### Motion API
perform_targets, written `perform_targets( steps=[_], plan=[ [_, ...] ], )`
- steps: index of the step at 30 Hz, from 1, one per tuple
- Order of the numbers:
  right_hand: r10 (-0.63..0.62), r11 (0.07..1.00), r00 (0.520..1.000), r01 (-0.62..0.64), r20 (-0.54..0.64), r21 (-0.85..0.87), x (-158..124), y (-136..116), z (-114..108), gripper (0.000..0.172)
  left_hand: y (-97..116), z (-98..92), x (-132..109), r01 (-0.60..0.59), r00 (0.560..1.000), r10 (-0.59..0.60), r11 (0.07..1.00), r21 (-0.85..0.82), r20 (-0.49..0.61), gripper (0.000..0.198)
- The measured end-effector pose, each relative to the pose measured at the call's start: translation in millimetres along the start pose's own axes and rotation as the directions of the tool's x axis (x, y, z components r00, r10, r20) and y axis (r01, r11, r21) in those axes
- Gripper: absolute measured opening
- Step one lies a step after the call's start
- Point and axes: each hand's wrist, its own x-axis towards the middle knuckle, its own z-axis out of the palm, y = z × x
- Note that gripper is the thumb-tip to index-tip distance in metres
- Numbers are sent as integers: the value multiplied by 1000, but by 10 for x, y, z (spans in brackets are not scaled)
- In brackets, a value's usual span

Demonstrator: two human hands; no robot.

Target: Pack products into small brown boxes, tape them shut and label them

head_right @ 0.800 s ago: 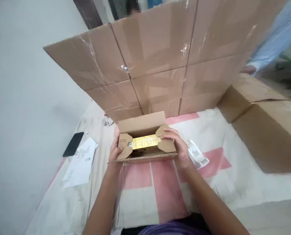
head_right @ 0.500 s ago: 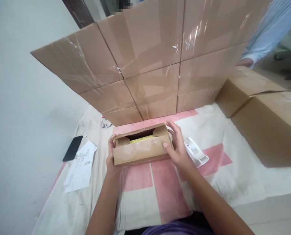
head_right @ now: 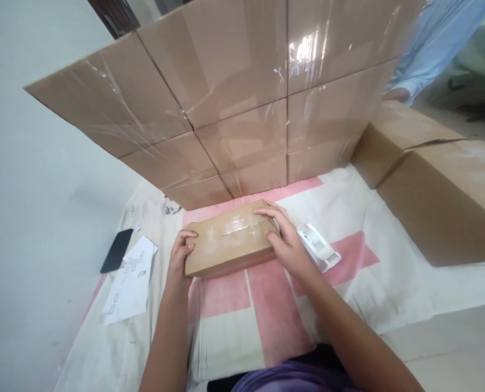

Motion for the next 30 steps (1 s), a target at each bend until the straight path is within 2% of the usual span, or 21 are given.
perform_targets(
  steps=[2,3,4,6,8,9,11,13,17,19,21,23,26,28,30],
  plan=[
    [33,999,999,-33,3,22,11,-9,6,41,193,19,-67,-78,995,60,971,227,83,16],
    [40,999,999,-40,7,33,18,-11,16,40,311,63,-118,-141,984,91,924,356,153,17],
    [40,998,999,-40,9,44,28,-16,29,39,434,130,-176,-217,966,116,849,482,231,19],
    [18,998,1000,-18,-6,56,46,-42,47,36,655,311,-295,-355,926,133,628,692,353,30],
    [23,998,1000,-22,-14,64,47,-107,12,33,795,491,-387,-426,903,136,419,802,408,40],
    [54,996,999,-54,5,68,32,-156,-42,32,827,558,-414,-443,896,142,347,827,420,42],
    [147,986,988,-151,56,66,-34,-274,-235,30,826,623,-430,-460,888,155,273,845,434,41],
    [258,966,966,-259,24,17,-142,-377,-522,27,780,604,-418,-477,878,163,245,844,449,41],
    [441,878,872,-468,-212,-101,-384,-347,-1102,26,758,506,-411,-504,863,166,214,837,478,39],
    [499,843,842,-527,-205,-109,-474,-221,-1273,26,822,514,-432,-508,861,142,209,836,488,41],
    [536,826,831,-552,-148,-110,-533,-90,-1348,29,910,588,-461,-512,859,132,216,832,494,47],
    [566,810,817,-576,-112,-111,-562,-2,-1356,30,988,733,-493,-544,839,182,249,802,513,53],
    [611,773,784,-621,-111,-129,-559,26,-1321,28,1015,1062,-557,-635,773,257,325,701,580,57],
    [613,767,783,-622,-105,-157,-537,2,-1301,28,931,1334,-619,-695,713,265,390,604,650,54],
    [600,775,795,-605,-87,-184,-511,-27,-1293,29,743,1633,-692,-736,638,254,477,480,727,52]
  ],
)
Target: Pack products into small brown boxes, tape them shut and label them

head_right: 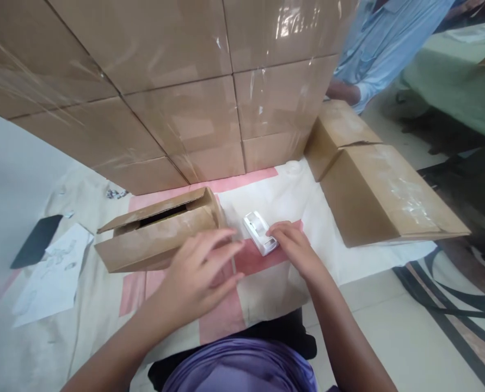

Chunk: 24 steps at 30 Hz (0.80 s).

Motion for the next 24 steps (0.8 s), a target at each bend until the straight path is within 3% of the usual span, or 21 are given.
perform_targets(
  steps=[2,4,6,9,13,17,24],
  plan=[
    [-21,1000,1000,21,9,-15,10,-27,-6,28,68,401,106,-22,998,29,992,-127,55,62],
    [-31,999,999,31,13,-20,28,-41,-13,25,96,816,194,71,997,-63,978,-197,50,81],
    [-25,1000,999,25,24,-16,50,-48,-17,24,96,1169,260,173,984,-180,957,-234,-8,88],
    [20,1000,998,-19,54,-12,84,-56,-7,28,64,1471,307,218,958,-257,941,-259,-127,84],
    [57,998,997,-57,54,-2,119,-35,50,31,-13,1529,311,247,923,-322,915,-318,-211,85],
    [56,998,998,-56,-16,4,112,11,123,30,-82,1524,317,278,911,-367,883,-377,-189,94],
    [-17,999,996,21,-82,39,25,-80,213,33,-91,1542,343,302,906,-390,868,-393,-166,92]
  ],
)
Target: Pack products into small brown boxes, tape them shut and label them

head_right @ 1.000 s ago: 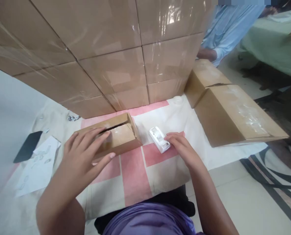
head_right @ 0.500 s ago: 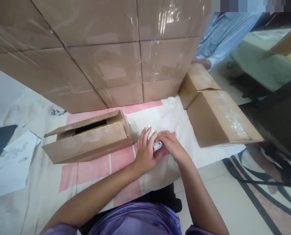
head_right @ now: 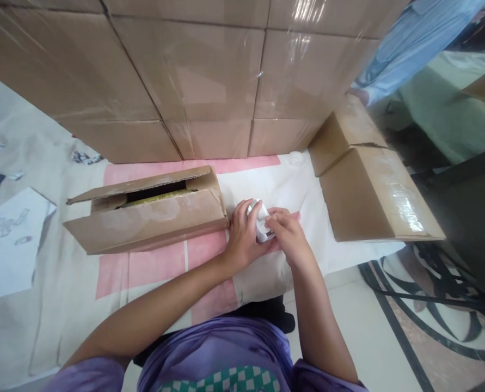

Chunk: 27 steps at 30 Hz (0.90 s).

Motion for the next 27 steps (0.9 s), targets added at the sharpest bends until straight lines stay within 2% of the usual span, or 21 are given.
perform_targets(
  steps=[4,10,15,20,27],
  plan=[
    [-90,992,994,84,-58,-96,-87,15,-20,34,22,-42,27,-14,1000,14,1000,-11,0,93],
    [-130,982,988,117,-86,-146,-391,216,-110,37,12,-55,23,-41,999,41,999,6,0,92],
    [-78,997,988,78,-133,-5,-576,311,-72,39,-7,-24,19,-36,999,36,999,13,-13,92],
    [28,979,988,4,-155,204,-581,392,43,41,11,-54,29,-43,999,43,999,12,-11,88],
    [70,959,980,-14,-188,282,-521,455,134,49,49,-84,31,-28,999,28,1000,14,-38,84]
  ],
)
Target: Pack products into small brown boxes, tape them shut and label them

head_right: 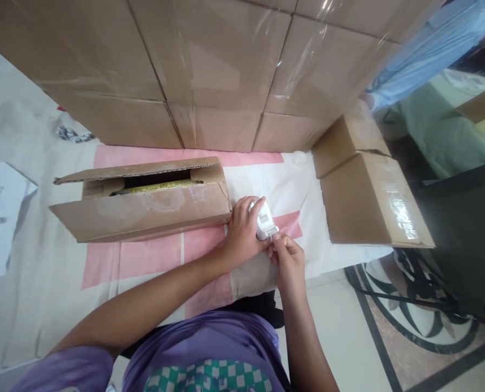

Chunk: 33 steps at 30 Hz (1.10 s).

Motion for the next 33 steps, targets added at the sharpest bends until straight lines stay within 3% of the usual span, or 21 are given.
perform_targets(
  steps=[10,21,33],
  plan=[
    [-101,993,994,104,-46,54,-16,24,64,53,4,-23,8,-5,1000,4,1000,-27,-2,79],
    [-78,990,995,84,-65,110,-2,40,46,50,-13,9,1,-20,999,20,1000,-10,-32,78],
    [-153,987,987,155,-59,38,31,75,49,50,-41,60,-13,-19,999,20,1000,17,-39,80]
  ],
)
